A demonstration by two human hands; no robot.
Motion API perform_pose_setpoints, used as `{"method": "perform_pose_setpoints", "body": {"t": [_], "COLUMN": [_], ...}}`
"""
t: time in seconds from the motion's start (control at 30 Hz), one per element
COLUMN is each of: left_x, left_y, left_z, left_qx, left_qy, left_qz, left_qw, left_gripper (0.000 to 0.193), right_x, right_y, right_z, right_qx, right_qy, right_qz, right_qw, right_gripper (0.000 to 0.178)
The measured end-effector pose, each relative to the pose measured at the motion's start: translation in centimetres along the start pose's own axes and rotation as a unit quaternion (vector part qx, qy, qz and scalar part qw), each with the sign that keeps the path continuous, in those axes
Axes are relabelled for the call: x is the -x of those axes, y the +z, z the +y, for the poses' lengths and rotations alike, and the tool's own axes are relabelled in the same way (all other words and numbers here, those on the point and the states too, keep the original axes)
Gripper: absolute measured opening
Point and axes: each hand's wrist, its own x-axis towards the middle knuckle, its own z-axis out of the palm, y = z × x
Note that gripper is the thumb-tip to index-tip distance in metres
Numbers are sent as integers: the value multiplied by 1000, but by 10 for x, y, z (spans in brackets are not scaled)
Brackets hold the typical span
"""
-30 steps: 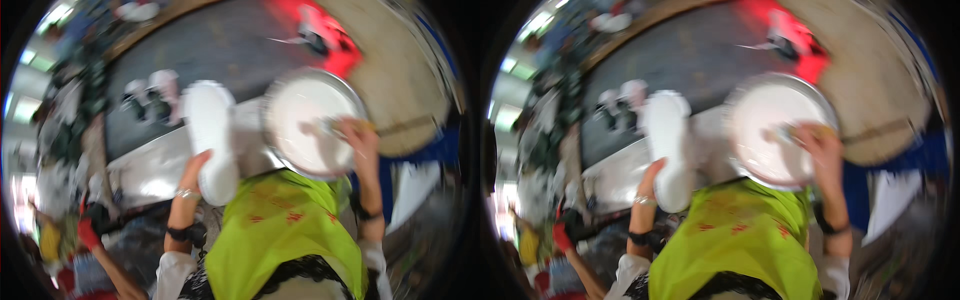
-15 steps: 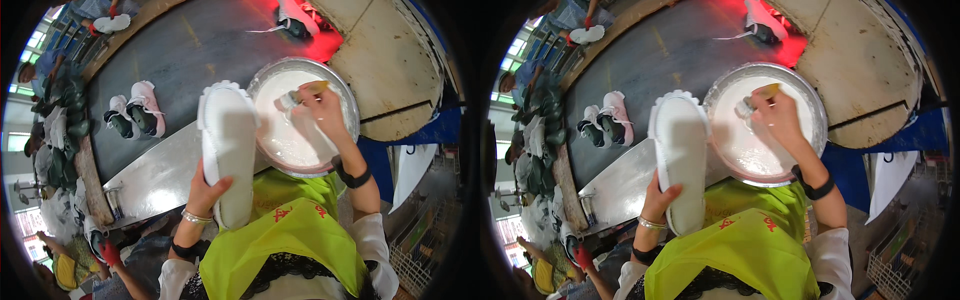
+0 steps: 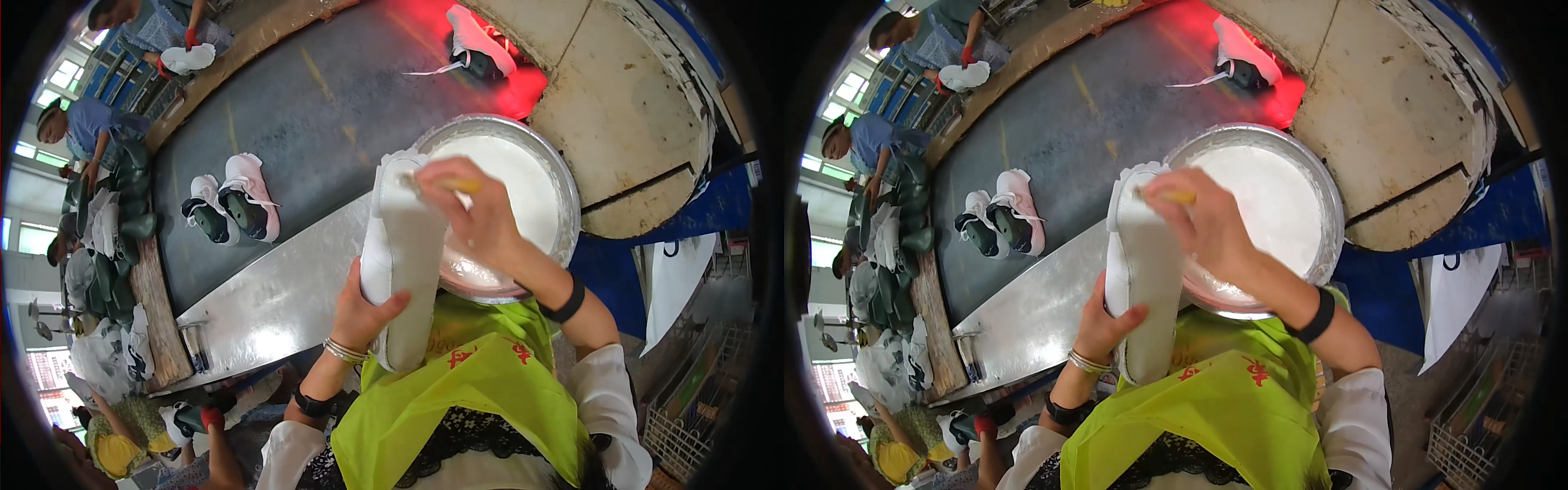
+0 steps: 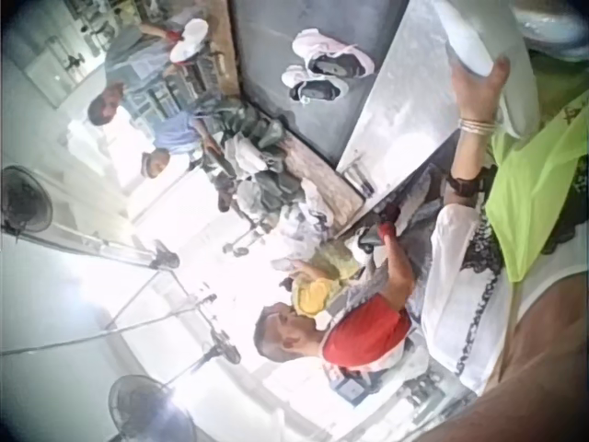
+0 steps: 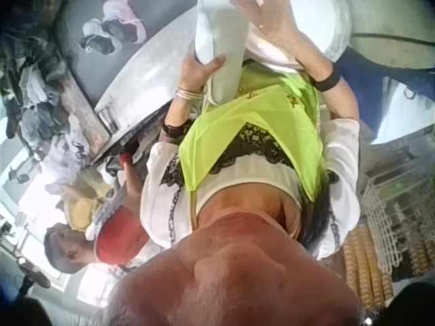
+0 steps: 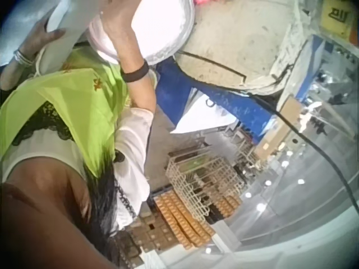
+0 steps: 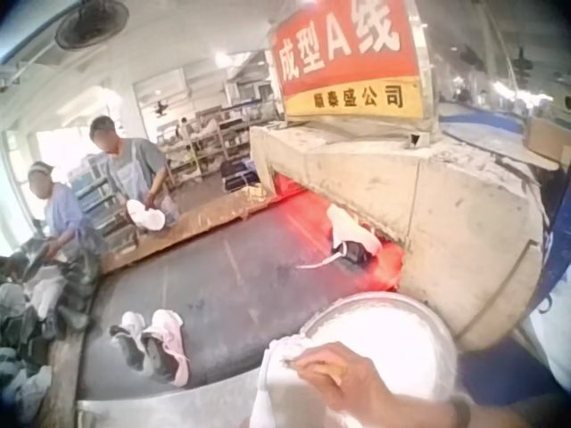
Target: Applying a white adhesive substance to the outer edge of shoe soles using a manual brush.
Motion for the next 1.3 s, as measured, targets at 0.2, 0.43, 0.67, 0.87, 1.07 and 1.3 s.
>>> {"method": "perform_pose_setpoints", "body": {"t": [0.2, 0.43, 0.67, 0.87, 1.07, 1.3], "left_x": [-1, 1, -10, -9, -10, 3], "left_y": [2, -4, -17, -11, -8, -10], "left_z": [-17, -1, -9, -2, 11, 28], "left_qx": [-18, 35, -43, -103, -110, 57], "left_qy": [57, 30, 11, 21, 5, 3], "left_qz": [10, 16, 73, 76, 104, 21], "left_qw": [998, 999, 996, 992, 988, 998], "left_gripper": [76, 75, 77, 80, 80, 75], "right_x": [12, -17, 43, -14, 36, -30], "right_y": [-10, -14, -3, -1, -3, -15], "right_z": [-23, 17, -22, -7, -27, 0], "right_qx": [-85, 6, -129, -69, -19, -135], "right_qy": [65, 184, 207, 140, 75, 152], "right_qz": [-84, 22, -29, 63, -23, 146], "right_qw": [991, 983, 969, 986, 997, 968], "right_gripper": [12, 18, 8, 9, 9, 26]}}
